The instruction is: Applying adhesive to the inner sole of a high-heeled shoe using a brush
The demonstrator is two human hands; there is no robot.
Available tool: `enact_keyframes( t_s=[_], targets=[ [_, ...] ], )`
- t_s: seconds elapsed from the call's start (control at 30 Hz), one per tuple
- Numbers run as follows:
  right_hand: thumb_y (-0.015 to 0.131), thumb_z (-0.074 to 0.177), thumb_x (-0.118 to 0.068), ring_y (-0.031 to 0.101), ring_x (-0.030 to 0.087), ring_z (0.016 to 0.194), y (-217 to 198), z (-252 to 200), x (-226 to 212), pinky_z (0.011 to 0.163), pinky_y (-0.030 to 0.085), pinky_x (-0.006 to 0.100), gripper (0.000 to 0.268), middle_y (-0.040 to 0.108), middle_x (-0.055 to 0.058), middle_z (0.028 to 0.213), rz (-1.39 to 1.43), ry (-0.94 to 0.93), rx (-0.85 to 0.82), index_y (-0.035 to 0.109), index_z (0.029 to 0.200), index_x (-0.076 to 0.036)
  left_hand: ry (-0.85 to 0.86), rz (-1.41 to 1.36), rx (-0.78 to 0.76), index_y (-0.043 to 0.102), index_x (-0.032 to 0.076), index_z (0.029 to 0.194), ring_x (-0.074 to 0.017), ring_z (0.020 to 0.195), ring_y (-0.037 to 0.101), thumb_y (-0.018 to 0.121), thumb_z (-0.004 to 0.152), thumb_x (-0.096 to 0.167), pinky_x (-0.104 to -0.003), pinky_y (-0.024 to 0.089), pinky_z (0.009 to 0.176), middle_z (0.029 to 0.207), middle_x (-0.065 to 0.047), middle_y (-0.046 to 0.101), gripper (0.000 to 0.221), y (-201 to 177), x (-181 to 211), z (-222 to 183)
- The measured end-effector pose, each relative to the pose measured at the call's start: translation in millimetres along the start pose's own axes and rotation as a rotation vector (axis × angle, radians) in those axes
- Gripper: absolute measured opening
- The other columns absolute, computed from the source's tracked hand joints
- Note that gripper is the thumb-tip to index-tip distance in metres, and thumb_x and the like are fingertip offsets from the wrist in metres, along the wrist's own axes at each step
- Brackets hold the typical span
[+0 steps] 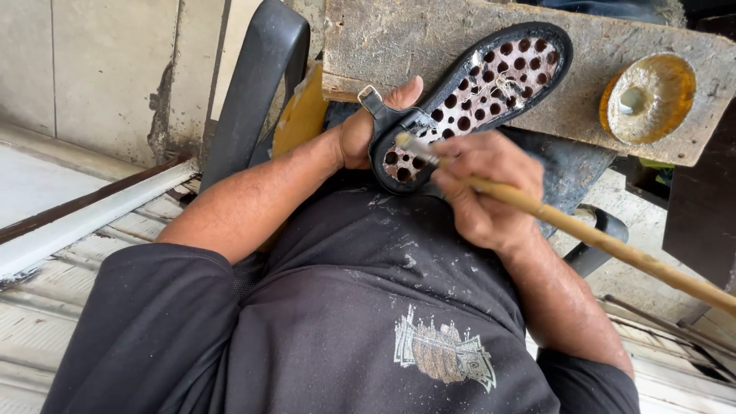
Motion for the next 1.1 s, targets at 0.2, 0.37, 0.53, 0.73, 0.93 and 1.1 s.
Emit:
enact_keyframes(
  t_s=[0.2,0.37,0.53,0.73,0.93,1.1],
  targets=[
    [0.069,0.096,0.001,0.076,0.031,0.087,-1,-4,12,0.074,0.062,0.039,0.008,0.07,0.016,0.092,-0.038,-0.114,0.045,0.064,0.092,-0.002,-0.039,0.042,0.047,0.052,0.008,0.14,-0.0357,0.145,0.048,0.049,0.081,0.074,-0.059,0.001,0.126,0.1,-0.02,0.079,0.088,0,-2,-1],
    [0.071,0.096,-0.001,0.077,0.03,0.086,2,0,6,0.073,0.062,0.035,0.009,0.074,0.023,0.098,-0.04,-0.119,-0.069,0.063,0.09,-0.002,-0.024,-0.209,-0.193,0.07,0.01,0.091,-0.0158,0.073,0.067,0.056,0.091,0.062,-0.03,0.055,0.067,0.083,-0.003,0.07,0.054,21,2,-6],
    [0.078,0.091,0.007,0.076,0.043,0.08,-18,-8,38,0.07,0.06,0.046,0.018,0.07,0.022,0.082,0.03,-0.11,0.09,0.066,0.081,0.0,-0.021,-0.556,0.111,0.066,-0.004,0.122,-0.0308,0.091,0.076,0.069,0.097,0.042,-0.044,0.064,0.087,0.108,-0.023,0.073,0.052,8,-16,-2],
    [0.079,0.095,0.005,0.076,0.043,0.085,-31,11,35,0.073,0.06,0.048,0.018,0.071,0.024,0.09,-0.014,-0.125,0.11,0.063,0.087,0.004,-0.088,-0.598,0.028,0.066,-0.007,0.119,-0.0369,0.1,0.074,0.063,0.099,0.044,-0.051,0.058,0.099,0.109,-0.026,0.073,0.055,25,-2,-9],
    [0.081,0.084,0.009,0.076,0.04,0.077,-7,-3,35,0.07,0.062,0.046,0.015,0.071,0.019,0.076,0.149,-0.048,0.097,0.07,0.078,0.0,-0.11,-0.509,0.009,0.068,-0.007,0.117,-0.0373,0.104,0.074,0.062,0.097,0.053,-0.057,0.056,0.103,0.11,-0.025,0.074,0.064,-48,-59,23],
    [0.077,0.095,0.01,0.074,0.044,0.082,-41,5,74,0.075,0.06,0.048,0.019,0.068,0.022,0.081,0.011,-0.174,0.129,0.064,0.083,0.004,-0.161,-0.724,-0.056,0.061,-0.011,0.129,-0.0454,0.12,0.065,0.063,0.098,0.047,-0.064,0.045,0.112,0.125,-0.031,0.067,0.065,18,-9,-6]
  ],
)
Point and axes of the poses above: each hand's wrist, its own z-axis towards the middle knuckle, its own y-axis out of the palm, x = y × z, the point moved 4 cm from there along z, towards the middle knuckle
